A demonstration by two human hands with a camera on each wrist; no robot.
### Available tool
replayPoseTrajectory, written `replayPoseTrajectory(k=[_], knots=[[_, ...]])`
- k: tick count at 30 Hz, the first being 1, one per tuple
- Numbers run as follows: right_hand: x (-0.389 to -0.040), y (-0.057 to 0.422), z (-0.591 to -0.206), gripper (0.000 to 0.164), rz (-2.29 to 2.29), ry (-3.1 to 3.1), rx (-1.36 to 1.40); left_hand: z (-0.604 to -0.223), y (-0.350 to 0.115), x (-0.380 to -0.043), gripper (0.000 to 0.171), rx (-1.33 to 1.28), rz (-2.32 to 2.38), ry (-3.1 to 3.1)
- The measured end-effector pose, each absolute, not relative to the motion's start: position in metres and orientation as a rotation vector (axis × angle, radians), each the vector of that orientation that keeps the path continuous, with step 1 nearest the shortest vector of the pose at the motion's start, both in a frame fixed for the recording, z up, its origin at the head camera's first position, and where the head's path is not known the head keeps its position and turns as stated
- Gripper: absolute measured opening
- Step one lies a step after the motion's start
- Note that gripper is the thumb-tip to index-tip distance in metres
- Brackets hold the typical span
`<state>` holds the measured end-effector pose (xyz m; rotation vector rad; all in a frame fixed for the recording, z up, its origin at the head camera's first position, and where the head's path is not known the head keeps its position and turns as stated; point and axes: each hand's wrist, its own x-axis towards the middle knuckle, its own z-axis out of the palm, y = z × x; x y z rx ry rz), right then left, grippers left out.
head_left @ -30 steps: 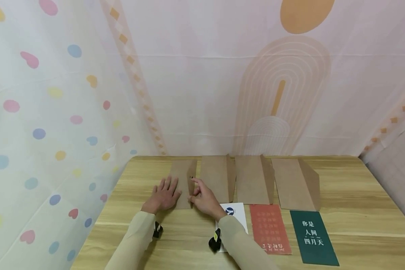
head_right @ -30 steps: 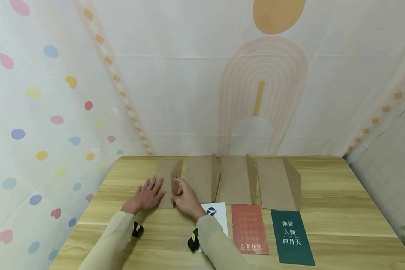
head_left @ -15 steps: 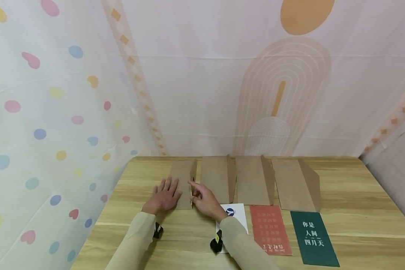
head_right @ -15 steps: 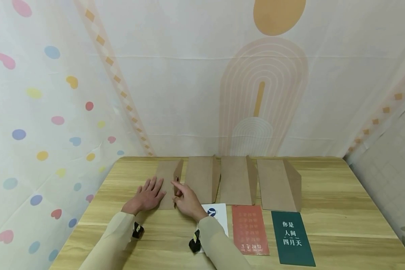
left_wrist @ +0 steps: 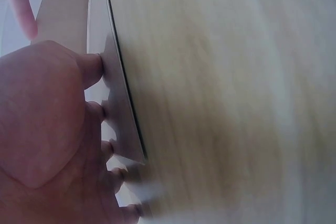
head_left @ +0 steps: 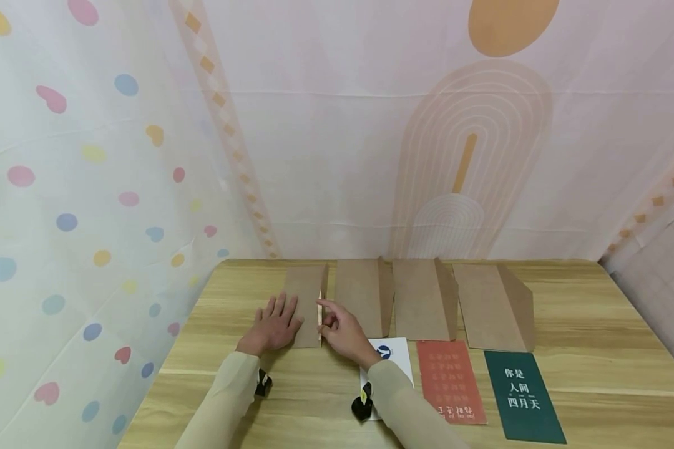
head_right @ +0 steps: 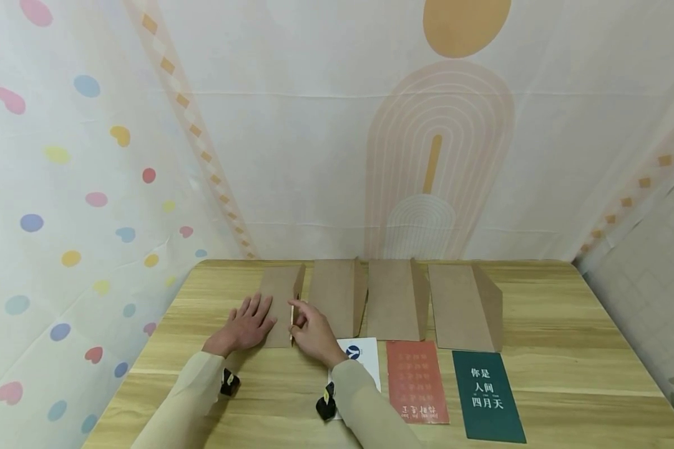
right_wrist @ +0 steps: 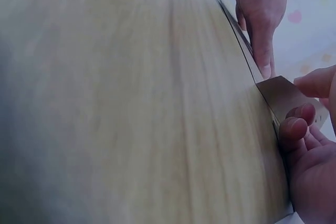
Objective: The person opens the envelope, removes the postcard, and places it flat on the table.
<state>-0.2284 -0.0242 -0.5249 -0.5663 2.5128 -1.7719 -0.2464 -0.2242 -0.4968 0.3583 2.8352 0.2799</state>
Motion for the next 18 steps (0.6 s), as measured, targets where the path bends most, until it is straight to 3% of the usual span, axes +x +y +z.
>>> replayPoseTrajectory(k=[13, 18], knots=[[-0.2255, -0.0261, -0.52, 0.047, -1.797, 2.637, -0.341, -0.4964, -0.2264, -0.2478, 0.061, 0.368, 0.242, 2.847], [-0.2259, -0.0242, -0.518, 0.036, -1.841, 2.682, -0.244, -0.4981, -0.2269, -0.2484, 0.061, 0.36, 0.244, 2.841]])
